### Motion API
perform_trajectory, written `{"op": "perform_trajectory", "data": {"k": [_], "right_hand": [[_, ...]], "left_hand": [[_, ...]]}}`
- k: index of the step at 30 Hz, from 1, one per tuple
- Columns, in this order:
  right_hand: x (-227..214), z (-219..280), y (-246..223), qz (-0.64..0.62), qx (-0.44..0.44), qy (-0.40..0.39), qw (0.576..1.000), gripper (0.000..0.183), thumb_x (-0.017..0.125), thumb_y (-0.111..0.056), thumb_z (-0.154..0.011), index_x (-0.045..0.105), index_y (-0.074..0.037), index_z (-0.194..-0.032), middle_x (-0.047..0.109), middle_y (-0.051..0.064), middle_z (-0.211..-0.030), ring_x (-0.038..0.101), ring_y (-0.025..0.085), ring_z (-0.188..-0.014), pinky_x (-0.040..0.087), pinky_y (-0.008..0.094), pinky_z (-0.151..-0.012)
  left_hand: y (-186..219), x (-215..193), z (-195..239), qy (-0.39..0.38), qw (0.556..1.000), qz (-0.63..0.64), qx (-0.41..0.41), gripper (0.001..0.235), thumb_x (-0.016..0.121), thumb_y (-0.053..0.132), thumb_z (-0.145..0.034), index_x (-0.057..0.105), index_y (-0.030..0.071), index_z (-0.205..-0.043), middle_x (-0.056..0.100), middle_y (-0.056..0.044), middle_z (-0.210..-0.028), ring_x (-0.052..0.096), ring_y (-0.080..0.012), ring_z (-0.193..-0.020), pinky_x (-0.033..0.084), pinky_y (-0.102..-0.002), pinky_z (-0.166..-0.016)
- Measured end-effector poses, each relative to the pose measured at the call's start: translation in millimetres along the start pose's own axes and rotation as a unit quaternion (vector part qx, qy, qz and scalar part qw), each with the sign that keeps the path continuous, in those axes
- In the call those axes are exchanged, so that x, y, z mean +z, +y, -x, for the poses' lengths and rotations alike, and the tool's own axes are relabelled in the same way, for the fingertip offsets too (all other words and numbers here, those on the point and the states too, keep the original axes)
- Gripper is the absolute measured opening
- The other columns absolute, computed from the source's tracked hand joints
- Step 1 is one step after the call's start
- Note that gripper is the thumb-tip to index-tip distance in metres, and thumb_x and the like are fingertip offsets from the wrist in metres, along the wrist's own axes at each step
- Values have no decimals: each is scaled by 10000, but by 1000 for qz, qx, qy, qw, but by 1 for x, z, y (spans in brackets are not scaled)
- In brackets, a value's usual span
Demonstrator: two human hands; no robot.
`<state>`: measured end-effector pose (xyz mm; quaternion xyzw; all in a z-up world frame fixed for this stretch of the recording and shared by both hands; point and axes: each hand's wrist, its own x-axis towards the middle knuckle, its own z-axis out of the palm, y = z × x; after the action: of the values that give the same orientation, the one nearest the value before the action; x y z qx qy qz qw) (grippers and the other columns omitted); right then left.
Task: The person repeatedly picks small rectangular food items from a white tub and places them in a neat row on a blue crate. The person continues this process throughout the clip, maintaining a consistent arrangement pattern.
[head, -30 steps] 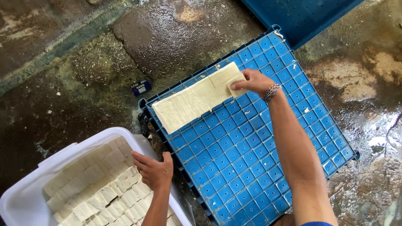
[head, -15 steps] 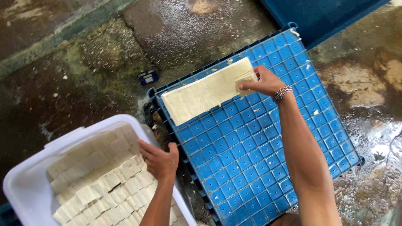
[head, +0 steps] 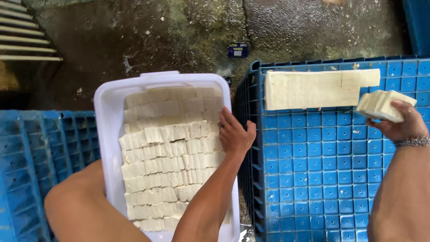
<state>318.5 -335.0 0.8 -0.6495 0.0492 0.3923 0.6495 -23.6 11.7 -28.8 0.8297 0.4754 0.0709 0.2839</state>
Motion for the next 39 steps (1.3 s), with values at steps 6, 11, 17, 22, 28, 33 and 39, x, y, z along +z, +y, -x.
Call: {"op": "perform_trajectory", "data": {"k": [6,11,17,22,28,33,39], "right_hand": [[73,53,-63,23,-164,-189,968,605,724,-432,-932,521,-20,-1326,597,194,-1254,604,358,-1135,463,604,-1012],[242,83,-45,-58,-244,-292,923,691,694,-605,-928,596,-62,-1343,619,238,-1394,671,375,-1193,588,559,-993],[443,54,56,-144,-34,-323,935,786,813,-497,-716,576,-10,-1286,609,246,-1326,652,364,-1170,583,508,-968],[502,21,93,-47,23,-314,948,532,797,-229,-806,583,-25,-1248,644,167,-1264,662,280,-1145,555,448,-1002],[541,-3,100,404,-22,-132,905,503,790,-368,-738,698,-46,-1112,746,138,-996,717,280,-951,565,424,-837],[571,-3,109,699,-63,-60,710,579,763,-484,-750,742,-51,-1133,732,232,-1047,688,408,-1054,554,479,-936],[600,-1,115,769,81,-28,633,653,772,-470,-722,668,-156,-1285,564,217,-1388,613,454,-1193,517,516,-996]], "left_hand": [[-87,-18,-57,-82,979,181,45,410,416,382,-1141,640,44,-1073,669,-177,-973,646,-336,-890,516,-462,-863],[-153,-73,-119,-236,886,3,399,458,615,507,-910,730,64,-921,713,-184,-1030,670,-377,-975,528,-475,-905],[-135,-91,-126,-433,666,-275,541,650,542,697,-873,816,110,-932,738,-133,-973,673,-338,-1006,427,-460,-1099],[-161,-87,-130,-328,705,-196,598,683,511,719,-848,792,97,-846,736,-118,-934,677,-320,-979,484,-439,-927],[-203,-105,-136,-305,732,-162,588,513,546,646,-838,761,196,-959,730,-97,-946,675,-313,-929,475,-485,-825],[-205,-116,-118,-356,713,-238,555,487,552,571,-897,753,130,-849,722,-80,-939,679,-260,-952,463,-473,-933],[-216,-128,-128,-333,726,-202,566,408,587,487,-858,756,118,-824,721,-70,-904,677,-270,-951,471,-469,-915]]}}
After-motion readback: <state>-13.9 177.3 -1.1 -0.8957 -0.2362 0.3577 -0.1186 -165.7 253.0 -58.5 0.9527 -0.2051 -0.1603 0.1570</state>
